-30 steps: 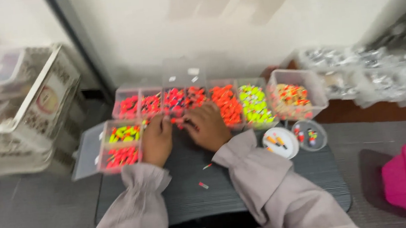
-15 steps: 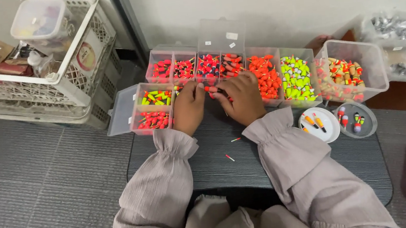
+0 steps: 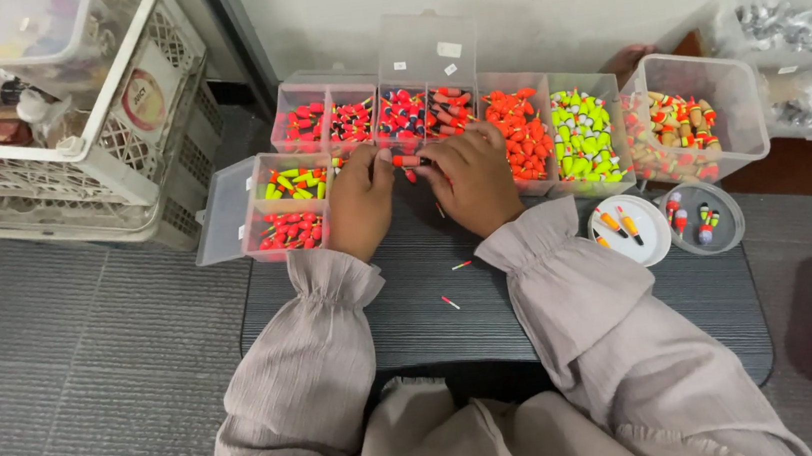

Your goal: Assembling fishing floats by manually inserting stems into float bodies.

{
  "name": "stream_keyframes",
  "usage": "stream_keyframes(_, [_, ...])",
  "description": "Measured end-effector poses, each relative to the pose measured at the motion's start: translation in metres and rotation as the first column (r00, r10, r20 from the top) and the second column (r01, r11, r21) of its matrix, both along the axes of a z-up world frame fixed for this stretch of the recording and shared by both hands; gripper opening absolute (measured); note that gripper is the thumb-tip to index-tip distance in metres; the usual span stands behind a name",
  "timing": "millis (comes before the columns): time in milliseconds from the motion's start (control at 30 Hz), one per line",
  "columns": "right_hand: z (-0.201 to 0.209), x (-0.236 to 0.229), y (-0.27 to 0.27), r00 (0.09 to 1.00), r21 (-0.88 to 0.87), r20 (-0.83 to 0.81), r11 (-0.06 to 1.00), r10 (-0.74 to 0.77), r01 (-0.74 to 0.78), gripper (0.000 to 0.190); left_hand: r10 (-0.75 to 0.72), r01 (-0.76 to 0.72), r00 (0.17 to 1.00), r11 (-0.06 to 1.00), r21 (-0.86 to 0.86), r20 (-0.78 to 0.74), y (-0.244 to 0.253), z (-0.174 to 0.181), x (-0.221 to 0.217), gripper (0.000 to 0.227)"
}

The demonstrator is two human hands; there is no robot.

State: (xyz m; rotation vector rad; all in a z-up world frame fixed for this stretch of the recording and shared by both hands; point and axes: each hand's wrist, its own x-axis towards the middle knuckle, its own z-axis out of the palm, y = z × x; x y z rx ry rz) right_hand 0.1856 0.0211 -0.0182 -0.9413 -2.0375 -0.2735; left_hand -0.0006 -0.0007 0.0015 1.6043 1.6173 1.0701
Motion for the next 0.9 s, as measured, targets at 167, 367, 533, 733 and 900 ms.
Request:
stream_keyframes(167, [0.013, 0.016, 0.014, 0.995, 0.025, 0.025, 0.995, -0.092, 0.092, 0.020, -0.017, 0.031, 0.996, 0.988, 0.150, -0.092, -0.014, 0.030, 0.001, 0.018])
stream_keyframes(367, [0.022, 0.026, 0.016, 0.925, -0.014, 0.110, 0.930, -0.365, 0.368, 0.027, 0.020, 0.156, 0.912, 0.907, 0.392, -0.409, -0.010, 0.006, 0.001, 0.015])
stream_keyframes(533, [0.013, -0.002, 0.001, 0.932, -0.071, 0.239, 0.952, -0.273, 0.297, 0.023, 0.006, 0.139, 0.948, 0.891, 0.432, -0.317, -0.002, 0.005, -0.002, 0.017])
stream_keyframes(733, [-0.013, -0.028, -0.002, 0.914, 0.007, 0.344, 0.974, -0.216, 0.228, 0.028, 0.010, 0.108, 0.963, 0.902, 0.419, -0.268, 0.000, 0.000, -0.003, 0.018])
stream_keyframes(900, [-0.035, -0.026, 0.008, 0.919, 0.016, 0.343, 0.980, -0.194, 0.200, 0.016, 0.034, 0.158, 0.887, 0.915, 0.372, -0.461, 0.005, -0.022, 0.004, 0.022])
